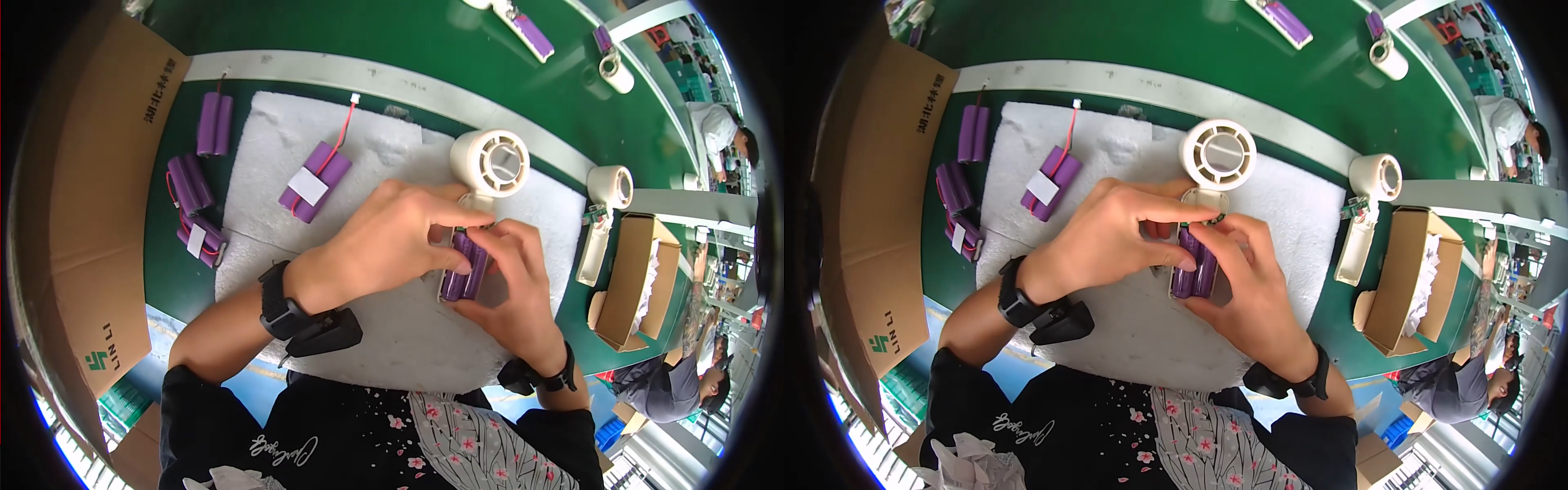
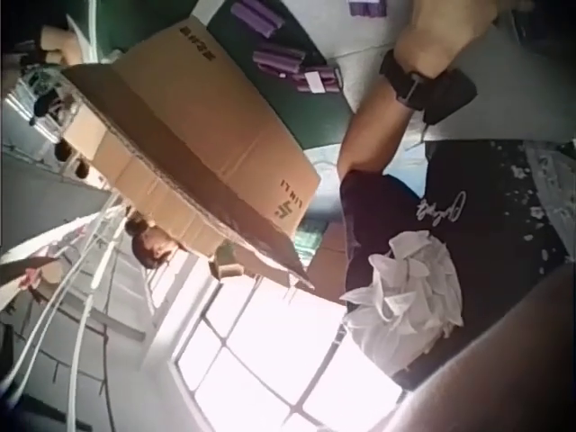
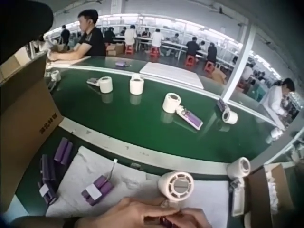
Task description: Assembling handheld mini fans by connecting batteries and circuit boards to the plastic housing.
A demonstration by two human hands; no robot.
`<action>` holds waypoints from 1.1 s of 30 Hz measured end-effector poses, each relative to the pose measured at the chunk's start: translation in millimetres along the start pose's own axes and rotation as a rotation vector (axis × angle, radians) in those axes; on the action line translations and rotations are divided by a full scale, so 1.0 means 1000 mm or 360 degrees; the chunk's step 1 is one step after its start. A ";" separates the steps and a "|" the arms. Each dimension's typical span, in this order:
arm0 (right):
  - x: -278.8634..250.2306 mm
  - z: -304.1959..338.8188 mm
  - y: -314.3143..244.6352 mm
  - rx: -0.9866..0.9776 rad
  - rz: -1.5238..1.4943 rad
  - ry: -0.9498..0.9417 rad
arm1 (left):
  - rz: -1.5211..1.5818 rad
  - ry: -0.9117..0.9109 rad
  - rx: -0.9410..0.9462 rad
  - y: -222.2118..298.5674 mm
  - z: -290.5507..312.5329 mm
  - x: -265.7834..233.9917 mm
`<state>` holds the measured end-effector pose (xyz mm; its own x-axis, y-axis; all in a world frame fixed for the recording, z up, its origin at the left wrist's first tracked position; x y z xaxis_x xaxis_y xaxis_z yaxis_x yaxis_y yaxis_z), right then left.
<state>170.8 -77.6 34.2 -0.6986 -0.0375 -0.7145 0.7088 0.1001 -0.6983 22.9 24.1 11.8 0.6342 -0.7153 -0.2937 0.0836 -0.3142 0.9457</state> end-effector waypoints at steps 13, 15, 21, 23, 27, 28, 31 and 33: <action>-0.003 0.005 -0.008 -0.0344 0.0566 0.0012 | -0.0033 -0.0008 0.0095 -0.004 0.002 0.004; -0.008 -0.005 -0.005 -0.0334 0.0534 -0.0017 | -0.0073 0.0342 0.0240 -0.005 0.006 0.008; -0.031 -0.055 0.007 -0.0117 0.0860 0.0627 | -0.0581 0.0822 0.0422 0.015 0.006 -0.014; -0.035 -0.054 0.010 -0.0091 0.0756 0.0587 | -0.0922 0.1081 0.0375 0.029 0.009 -0.027; -0.055 -0.052 0.013 0.0004 0.0539 0.0475 | -0.1205 0.1290 0.0122 0.016 0.005 -0.054; -0.060 -0.054 0.010 0.0026 0.0498 0.0430 | -0.1264 0.1326 0.0000 0.010 0.006 -0.061; -0.075 -0.072 -0.007 0.0083 0.0448 0.0360 | -0.1052 0.0990 -0.0274 -0.012 -0.001 -0.063; -0.078 -0.099 -0.019 0.0127 0.0384 0.0305 | -0.0958 0.0829 -0.0405 -0.021 -0.001 -0.061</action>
<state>202.4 22.0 107.6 -0.5097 0.1664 -0.8441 0.8564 0.0046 -0.5163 -16.6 75.4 10.3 0.6946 -0.0704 -0.7159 0.6532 -0.3551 0.6687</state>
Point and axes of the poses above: each hand's wrist, its own z-axis away from the middle knuckle, its own x-axis out of the palm, y = z × x, the point moved 3 cm from there along -z, towards the middle knuckle, and after that the axes turned 1 degree about x, right-handed, at the moved point
